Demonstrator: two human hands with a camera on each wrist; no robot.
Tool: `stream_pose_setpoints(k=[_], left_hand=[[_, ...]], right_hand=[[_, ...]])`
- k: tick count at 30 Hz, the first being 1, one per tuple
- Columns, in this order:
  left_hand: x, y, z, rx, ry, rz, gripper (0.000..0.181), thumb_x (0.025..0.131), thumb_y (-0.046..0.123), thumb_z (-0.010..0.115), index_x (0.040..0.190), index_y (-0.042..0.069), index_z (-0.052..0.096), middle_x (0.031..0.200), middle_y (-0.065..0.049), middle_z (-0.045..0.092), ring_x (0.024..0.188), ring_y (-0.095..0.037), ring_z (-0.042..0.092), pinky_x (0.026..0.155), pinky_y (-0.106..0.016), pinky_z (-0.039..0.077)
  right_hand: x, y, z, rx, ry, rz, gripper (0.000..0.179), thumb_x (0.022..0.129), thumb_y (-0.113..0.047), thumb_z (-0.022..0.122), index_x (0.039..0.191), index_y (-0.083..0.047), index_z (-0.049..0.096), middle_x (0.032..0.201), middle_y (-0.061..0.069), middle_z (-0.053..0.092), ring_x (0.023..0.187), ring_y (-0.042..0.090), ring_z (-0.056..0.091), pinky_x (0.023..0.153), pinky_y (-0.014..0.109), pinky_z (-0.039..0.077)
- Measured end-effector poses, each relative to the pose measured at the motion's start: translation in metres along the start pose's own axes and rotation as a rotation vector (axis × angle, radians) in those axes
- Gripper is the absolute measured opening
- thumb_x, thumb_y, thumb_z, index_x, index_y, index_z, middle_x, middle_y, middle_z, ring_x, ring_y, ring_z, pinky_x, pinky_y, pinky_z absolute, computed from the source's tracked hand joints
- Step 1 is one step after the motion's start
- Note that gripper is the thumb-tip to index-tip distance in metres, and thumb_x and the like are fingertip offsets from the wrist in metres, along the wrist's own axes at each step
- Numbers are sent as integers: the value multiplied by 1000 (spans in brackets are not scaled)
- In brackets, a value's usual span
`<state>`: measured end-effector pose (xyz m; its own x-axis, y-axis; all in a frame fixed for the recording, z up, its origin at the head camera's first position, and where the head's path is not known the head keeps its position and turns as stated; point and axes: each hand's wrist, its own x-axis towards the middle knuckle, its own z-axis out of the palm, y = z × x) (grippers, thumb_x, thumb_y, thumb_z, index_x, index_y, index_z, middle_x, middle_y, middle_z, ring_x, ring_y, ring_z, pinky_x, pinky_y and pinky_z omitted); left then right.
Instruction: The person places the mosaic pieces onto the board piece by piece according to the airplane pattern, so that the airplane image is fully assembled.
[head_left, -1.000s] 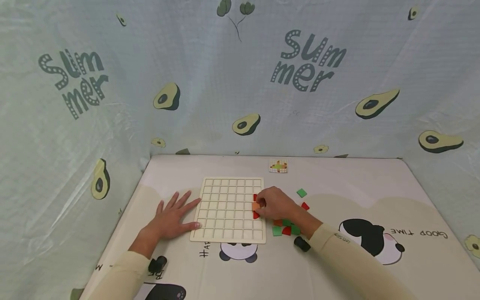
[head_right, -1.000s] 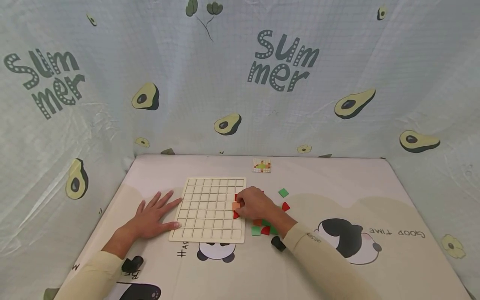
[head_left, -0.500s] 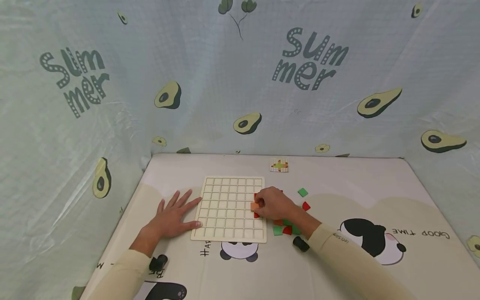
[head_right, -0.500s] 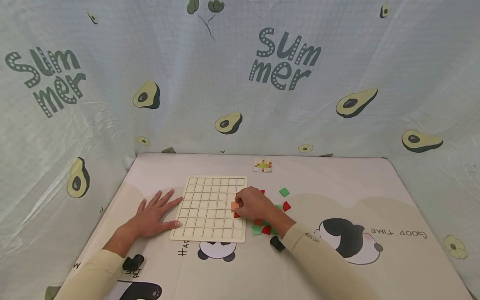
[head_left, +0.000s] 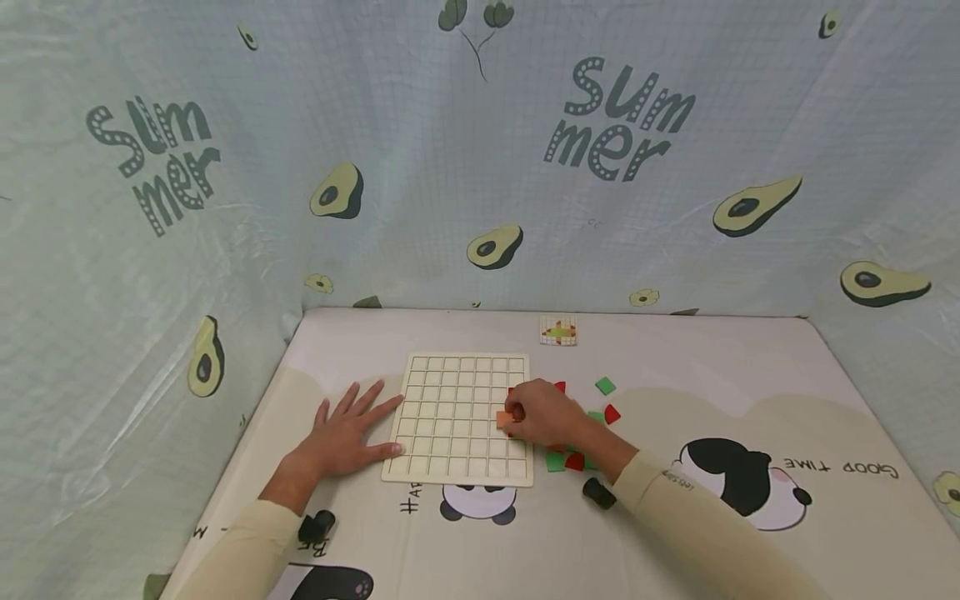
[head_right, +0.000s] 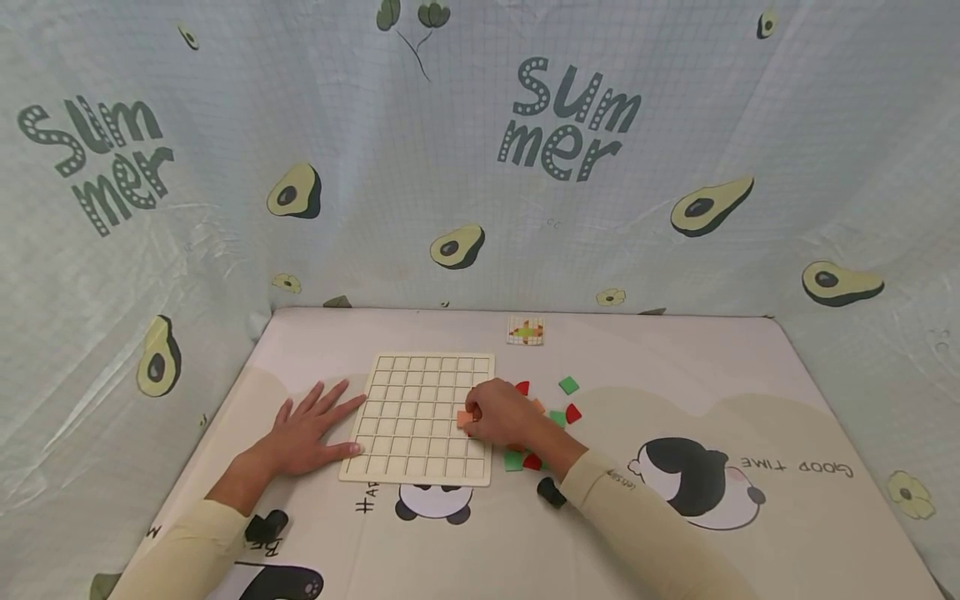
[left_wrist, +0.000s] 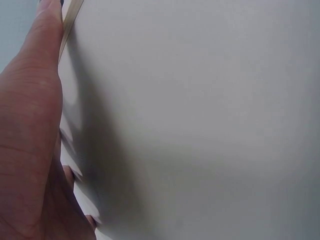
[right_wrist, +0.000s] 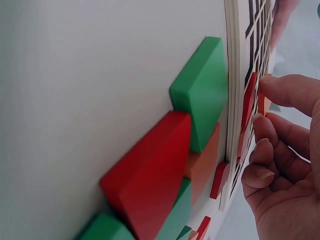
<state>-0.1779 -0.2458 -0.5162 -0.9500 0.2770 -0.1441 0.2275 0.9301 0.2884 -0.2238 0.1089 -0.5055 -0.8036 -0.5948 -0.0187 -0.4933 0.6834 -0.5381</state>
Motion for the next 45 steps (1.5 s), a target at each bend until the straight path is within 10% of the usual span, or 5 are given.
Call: stream_pose_setpoints(k=[45], left_hand=[[0,0,0,23,10,2,82,90,68,67,159,29,43,174,-12,26,159,-51,17,117,-83,12]], right_hand=[[1,-5,10,-69,-20,-65,9,91,-19,77,89,-10,75,72,-9,59,73,7,52,66,24,44]])
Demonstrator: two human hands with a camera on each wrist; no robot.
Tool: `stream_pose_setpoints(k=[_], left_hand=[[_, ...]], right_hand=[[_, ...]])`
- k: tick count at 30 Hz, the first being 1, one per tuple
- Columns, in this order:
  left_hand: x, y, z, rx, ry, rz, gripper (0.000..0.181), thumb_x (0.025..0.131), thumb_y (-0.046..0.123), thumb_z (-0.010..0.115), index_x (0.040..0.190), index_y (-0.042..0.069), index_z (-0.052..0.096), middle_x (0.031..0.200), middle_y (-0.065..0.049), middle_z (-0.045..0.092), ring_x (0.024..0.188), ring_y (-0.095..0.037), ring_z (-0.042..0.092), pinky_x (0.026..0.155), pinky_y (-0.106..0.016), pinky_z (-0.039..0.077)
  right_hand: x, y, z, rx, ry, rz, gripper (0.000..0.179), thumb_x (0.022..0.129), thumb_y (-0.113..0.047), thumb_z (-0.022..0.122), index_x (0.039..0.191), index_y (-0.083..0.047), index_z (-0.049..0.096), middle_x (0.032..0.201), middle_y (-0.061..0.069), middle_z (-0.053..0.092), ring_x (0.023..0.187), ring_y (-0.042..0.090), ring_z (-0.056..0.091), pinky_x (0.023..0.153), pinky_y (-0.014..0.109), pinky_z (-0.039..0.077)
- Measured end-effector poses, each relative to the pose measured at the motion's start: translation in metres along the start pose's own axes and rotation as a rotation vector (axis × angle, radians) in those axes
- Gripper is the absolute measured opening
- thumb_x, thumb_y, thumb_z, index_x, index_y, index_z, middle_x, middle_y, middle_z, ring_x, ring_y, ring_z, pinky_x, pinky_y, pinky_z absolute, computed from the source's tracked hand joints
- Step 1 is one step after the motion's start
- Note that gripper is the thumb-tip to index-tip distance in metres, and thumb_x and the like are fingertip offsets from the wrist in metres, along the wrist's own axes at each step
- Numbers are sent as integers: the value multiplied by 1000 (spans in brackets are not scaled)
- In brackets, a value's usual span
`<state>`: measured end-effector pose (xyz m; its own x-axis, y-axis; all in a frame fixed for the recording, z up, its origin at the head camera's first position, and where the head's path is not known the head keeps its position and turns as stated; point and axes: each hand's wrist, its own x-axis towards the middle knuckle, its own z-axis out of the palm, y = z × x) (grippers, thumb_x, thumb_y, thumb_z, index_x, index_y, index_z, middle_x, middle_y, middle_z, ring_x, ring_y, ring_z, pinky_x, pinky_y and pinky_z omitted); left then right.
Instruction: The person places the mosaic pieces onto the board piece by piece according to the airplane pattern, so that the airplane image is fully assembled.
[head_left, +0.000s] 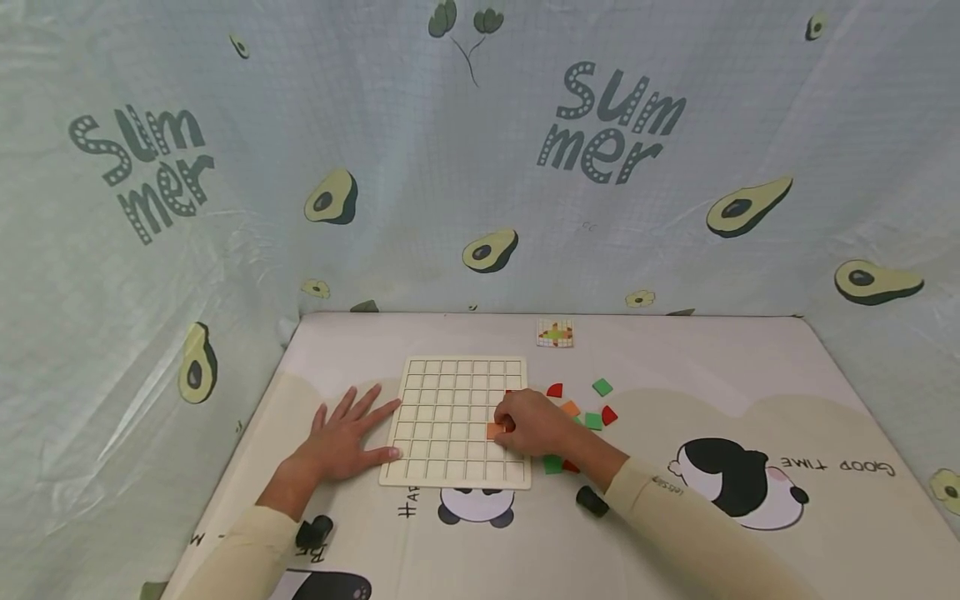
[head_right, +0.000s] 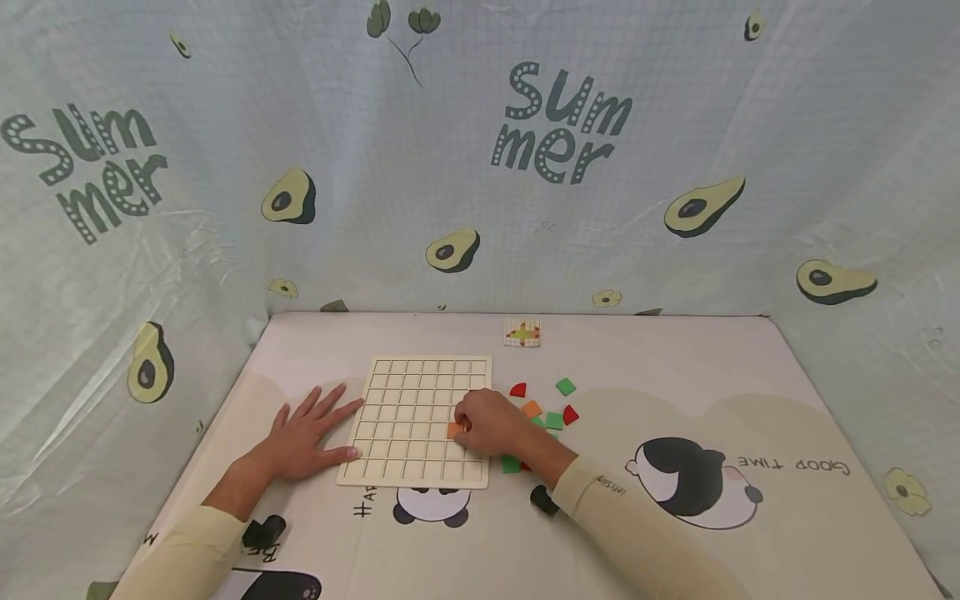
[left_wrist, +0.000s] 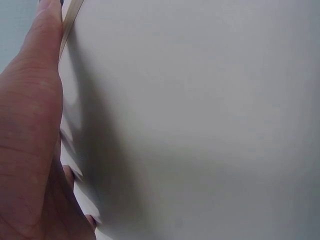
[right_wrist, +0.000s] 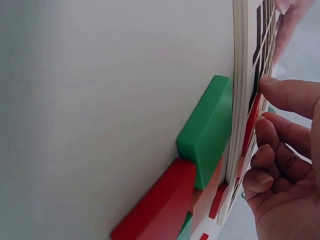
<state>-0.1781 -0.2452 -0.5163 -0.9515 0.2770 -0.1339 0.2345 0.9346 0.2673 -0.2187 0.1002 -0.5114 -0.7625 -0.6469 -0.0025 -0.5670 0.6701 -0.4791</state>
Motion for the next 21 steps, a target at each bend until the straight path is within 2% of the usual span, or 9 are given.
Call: stream_pose_setpoints(k=[5,8,13,21], left_hand=[[1,-1,1,5,1,2,83,90,68,66,159,29,43,174,-12,26,159,-51,17,117,-83,13],[1,-2,1,9,1,6,83,90,68,66,159,29,43,174,-12,26,159,-51,17,116,-83,13],[1,-2,1,4,-2,12,82,91,67,66,160,29,43,174,-12,26,159,-51,18,116,-83,13],[-2,0,-3,-4,-6,15,81,92,65,67,159,29,43,174,-12,26,159,-51,17,116,-83,13]], right_hand=[[-1,1,-2,24,5,24,10,91,-20,78,87,-12,73,71,-8,56,74,8,51,64,23,42],[-3,4,-5,57,20,32,8,92,-19,78,89,-13,74,77,-7,60,77,8,53,68,23,45],[-11,17,-14,98,38,47,2,94,-14,75,95,-13,76,87,-8,64,81,9,55,73,23,49],[-32,47,-31,129,36,135,13,91,-7,72,102,-11,79,92,-5,68,81,11,55,73,24,50]])
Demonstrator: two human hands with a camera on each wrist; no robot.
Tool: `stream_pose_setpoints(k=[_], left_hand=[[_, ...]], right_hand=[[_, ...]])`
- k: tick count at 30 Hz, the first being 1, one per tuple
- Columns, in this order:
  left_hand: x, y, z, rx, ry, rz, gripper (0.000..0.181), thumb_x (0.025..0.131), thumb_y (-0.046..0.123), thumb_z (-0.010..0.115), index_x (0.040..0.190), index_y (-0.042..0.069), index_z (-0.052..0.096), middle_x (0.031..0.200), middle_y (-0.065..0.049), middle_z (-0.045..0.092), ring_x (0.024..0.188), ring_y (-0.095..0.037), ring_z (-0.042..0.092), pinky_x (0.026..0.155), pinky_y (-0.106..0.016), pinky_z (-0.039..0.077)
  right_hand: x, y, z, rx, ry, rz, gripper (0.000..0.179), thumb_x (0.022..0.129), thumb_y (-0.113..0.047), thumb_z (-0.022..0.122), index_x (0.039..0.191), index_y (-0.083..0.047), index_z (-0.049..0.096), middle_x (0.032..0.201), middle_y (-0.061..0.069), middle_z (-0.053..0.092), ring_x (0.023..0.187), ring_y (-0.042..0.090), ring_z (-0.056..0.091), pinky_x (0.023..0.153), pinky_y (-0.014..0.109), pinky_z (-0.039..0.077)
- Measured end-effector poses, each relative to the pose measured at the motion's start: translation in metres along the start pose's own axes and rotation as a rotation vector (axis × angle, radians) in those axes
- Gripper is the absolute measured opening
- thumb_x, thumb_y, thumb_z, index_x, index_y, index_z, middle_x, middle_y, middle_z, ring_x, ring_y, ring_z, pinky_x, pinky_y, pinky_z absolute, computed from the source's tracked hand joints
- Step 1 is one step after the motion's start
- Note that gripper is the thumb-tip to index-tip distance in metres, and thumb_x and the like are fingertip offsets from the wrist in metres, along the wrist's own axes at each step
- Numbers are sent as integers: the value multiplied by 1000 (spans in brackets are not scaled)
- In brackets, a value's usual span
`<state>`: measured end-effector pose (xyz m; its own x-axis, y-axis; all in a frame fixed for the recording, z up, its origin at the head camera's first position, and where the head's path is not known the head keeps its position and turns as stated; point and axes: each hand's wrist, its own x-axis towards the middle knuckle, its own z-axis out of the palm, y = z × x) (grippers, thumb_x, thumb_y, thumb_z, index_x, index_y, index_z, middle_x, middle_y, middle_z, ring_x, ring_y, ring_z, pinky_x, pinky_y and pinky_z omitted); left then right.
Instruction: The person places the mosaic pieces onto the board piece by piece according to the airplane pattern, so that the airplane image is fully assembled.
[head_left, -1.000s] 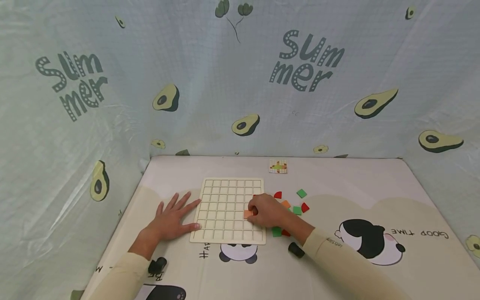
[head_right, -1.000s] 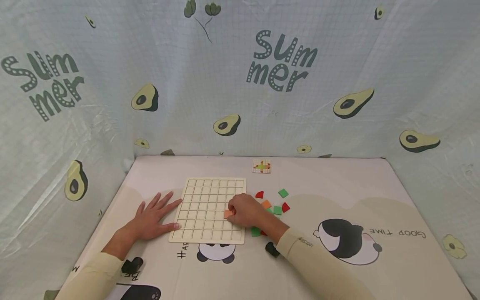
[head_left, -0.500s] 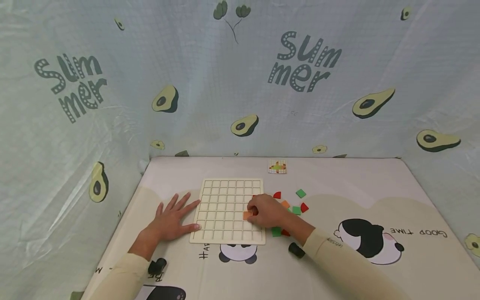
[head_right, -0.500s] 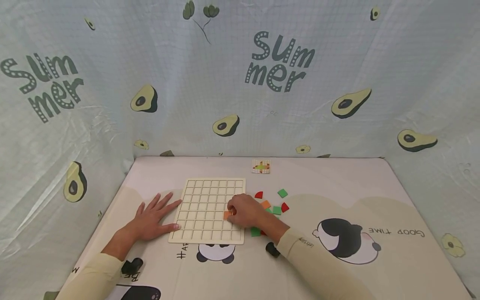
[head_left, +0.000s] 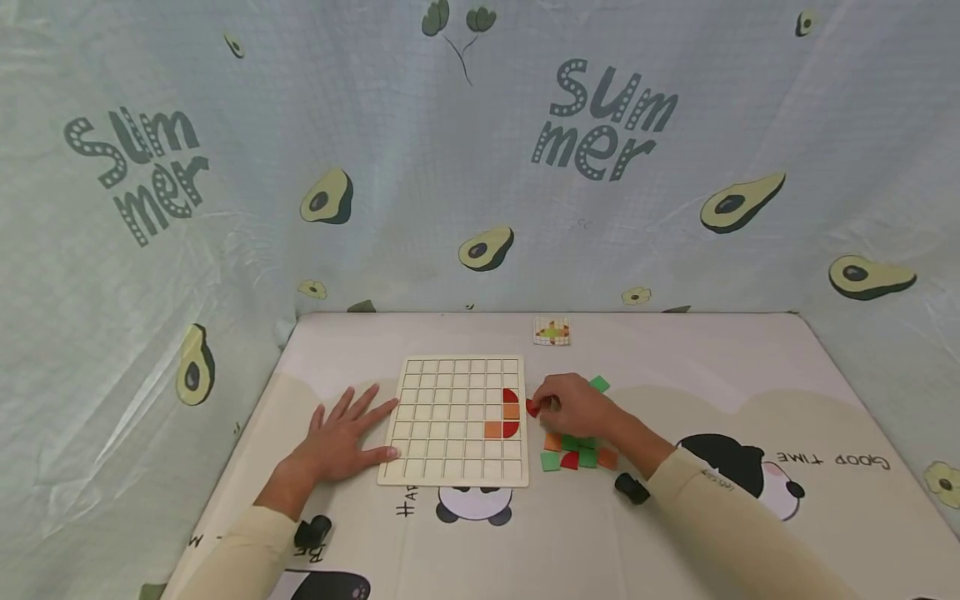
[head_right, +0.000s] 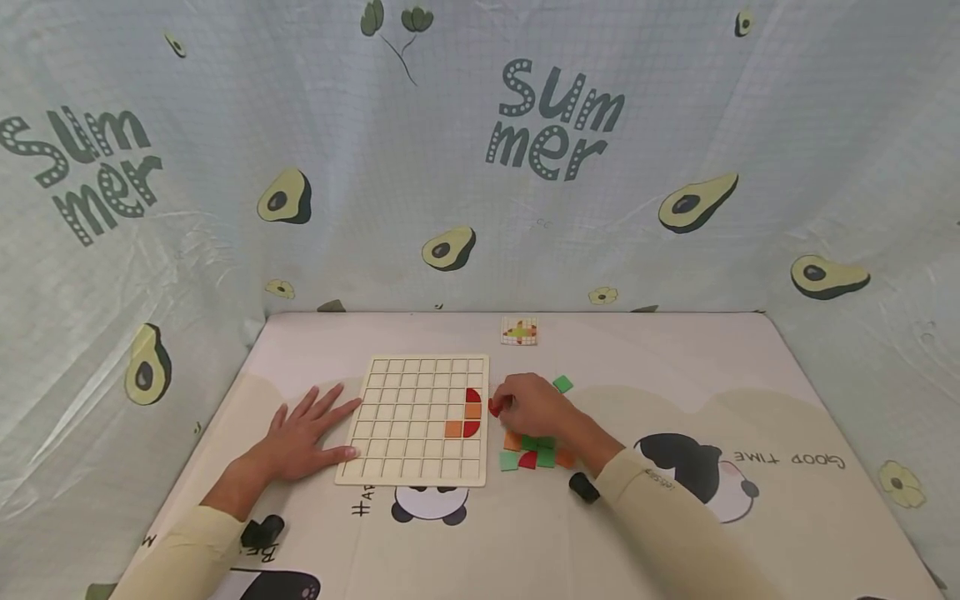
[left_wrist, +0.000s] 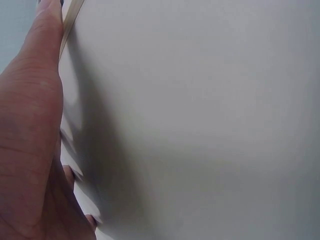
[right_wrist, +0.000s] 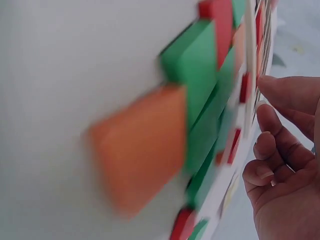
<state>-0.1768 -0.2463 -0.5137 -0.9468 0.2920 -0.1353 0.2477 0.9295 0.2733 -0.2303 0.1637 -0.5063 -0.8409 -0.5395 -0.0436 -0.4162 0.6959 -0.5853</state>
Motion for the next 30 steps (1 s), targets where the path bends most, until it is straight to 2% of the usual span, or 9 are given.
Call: stream_pose_setpoints(k=[6,14,23,30], left_hand=[[0,1,-1,7,8,0,80,91,63,68,159,27,44,173,-13,27,158,-52,18,115,-83,14],[1,2,0,6,10,1,80,91,62,68,159,26,44,173,-14,27,158,-53,19,116,-83,14],[0,3,-2,16,8,-5,80,92,64,68,159,27,44,173,-14,28,158,-52,19,116,-83,15],[1,4,-2,9,-13,-10,81,92,65,66,159,28,43,174,-12,26,159,-51,17,116,-83,13]], right_hand=[[-11,20,-10,-1,12,85,17,90,-6,76,106,-11,79,97,-3,68,86,13,55,76,25,51],[-18,37,-16,0,33,111,25,87,0,69,108,-11,78,101,-1,68,89,16,56,79,30,52],[-13,42,-18,9,7,123,18,90,-6,76,108,-6,78,99,2,71,88,15,57,78,28,52],[-13,44,-21,-15,-39,161,17,91,-12,77,105,-4,75,89,1,66,83,15,56,74,28,52]])
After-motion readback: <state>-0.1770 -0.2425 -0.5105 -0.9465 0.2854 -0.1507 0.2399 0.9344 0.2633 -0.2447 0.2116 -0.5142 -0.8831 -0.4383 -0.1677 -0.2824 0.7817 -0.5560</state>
